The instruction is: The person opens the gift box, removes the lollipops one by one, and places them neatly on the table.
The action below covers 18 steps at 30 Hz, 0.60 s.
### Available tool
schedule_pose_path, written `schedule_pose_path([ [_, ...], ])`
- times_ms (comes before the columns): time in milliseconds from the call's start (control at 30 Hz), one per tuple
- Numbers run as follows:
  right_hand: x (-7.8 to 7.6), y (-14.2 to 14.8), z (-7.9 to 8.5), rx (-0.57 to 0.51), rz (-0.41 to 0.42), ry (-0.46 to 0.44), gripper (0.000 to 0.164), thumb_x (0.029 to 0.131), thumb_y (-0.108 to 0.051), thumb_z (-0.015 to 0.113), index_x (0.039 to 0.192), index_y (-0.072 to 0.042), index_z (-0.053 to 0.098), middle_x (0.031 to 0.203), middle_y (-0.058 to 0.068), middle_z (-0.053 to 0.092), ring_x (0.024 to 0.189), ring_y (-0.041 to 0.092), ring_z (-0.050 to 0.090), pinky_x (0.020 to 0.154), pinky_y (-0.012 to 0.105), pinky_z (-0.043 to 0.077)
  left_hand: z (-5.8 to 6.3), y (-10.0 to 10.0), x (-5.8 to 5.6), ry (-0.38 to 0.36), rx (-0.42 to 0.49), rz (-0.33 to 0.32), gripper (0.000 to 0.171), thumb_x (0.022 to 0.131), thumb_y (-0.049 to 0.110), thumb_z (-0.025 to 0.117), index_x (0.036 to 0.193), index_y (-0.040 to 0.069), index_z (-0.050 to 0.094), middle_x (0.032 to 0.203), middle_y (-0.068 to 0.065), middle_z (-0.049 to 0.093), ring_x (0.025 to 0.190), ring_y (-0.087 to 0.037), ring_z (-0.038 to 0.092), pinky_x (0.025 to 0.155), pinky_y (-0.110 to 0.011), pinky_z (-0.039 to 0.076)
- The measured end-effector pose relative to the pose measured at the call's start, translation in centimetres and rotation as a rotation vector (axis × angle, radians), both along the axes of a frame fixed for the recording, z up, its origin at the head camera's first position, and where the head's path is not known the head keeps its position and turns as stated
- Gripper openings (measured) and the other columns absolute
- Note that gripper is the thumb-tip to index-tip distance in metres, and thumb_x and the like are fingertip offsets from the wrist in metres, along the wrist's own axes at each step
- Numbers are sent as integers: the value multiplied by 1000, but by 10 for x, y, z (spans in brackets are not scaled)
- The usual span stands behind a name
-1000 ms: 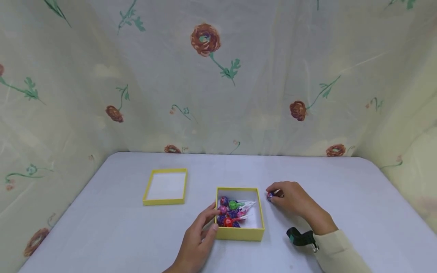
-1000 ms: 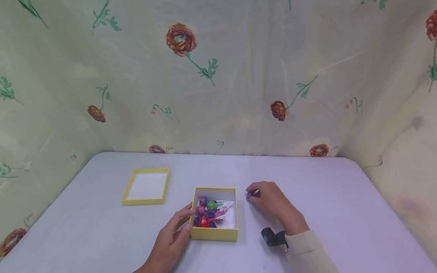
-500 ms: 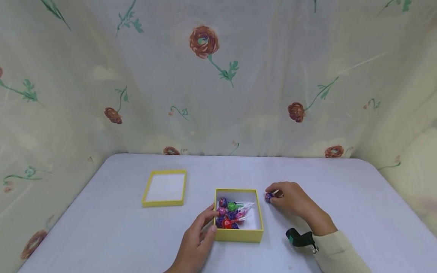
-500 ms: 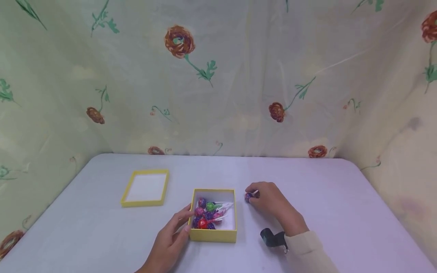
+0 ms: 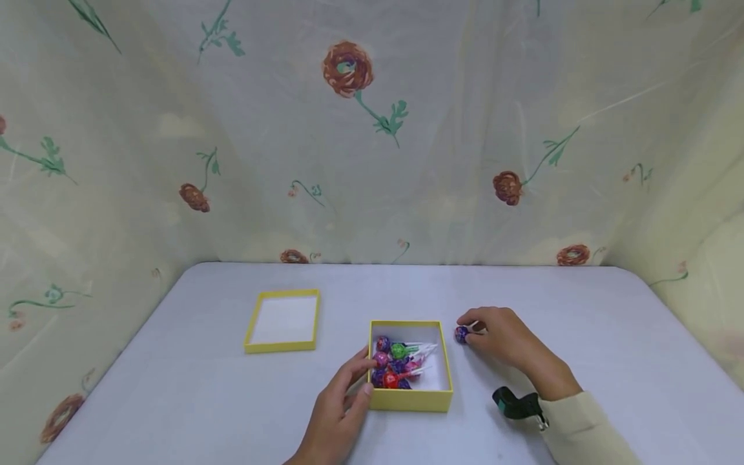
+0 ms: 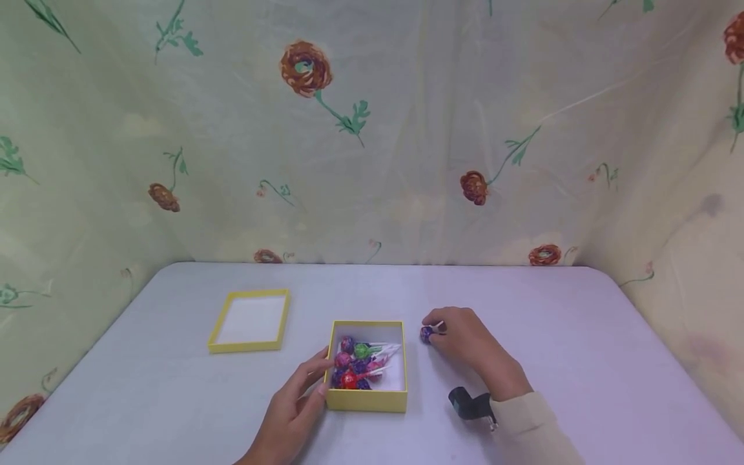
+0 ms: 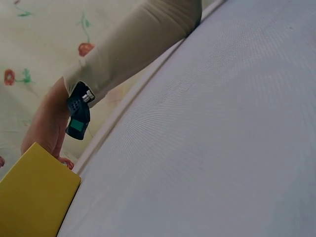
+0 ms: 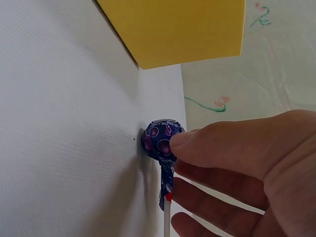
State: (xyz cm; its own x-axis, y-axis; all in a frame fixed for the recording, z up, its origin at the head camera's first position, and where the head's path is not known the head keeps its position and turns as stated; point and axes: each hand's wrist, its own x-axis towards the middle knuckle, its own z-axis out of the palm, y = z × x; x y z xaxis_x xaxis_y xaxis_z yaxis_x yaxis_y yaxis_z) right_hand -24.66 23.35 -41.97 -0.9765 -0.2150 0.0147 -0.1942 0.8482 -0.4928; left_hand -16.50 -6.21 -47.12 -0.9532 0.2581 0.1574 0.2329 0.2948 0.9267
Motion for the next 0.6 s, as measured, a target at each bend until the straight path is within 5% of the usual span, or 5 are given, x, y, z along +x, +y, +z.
schedule_pose_path([
  [600, 9, -8, 20, 28, 24, 104, 28, 85, -6, 71, 113, -9, 69, 116, 10, 66, 102, 30, 62, 86, 50, 54, -1, 2, -2, -20, -15, 14, 30, 101, 27, 49, 131, 22, 51, 151, 11, 36, 131, -16, 46, 92, -21, 51],
])
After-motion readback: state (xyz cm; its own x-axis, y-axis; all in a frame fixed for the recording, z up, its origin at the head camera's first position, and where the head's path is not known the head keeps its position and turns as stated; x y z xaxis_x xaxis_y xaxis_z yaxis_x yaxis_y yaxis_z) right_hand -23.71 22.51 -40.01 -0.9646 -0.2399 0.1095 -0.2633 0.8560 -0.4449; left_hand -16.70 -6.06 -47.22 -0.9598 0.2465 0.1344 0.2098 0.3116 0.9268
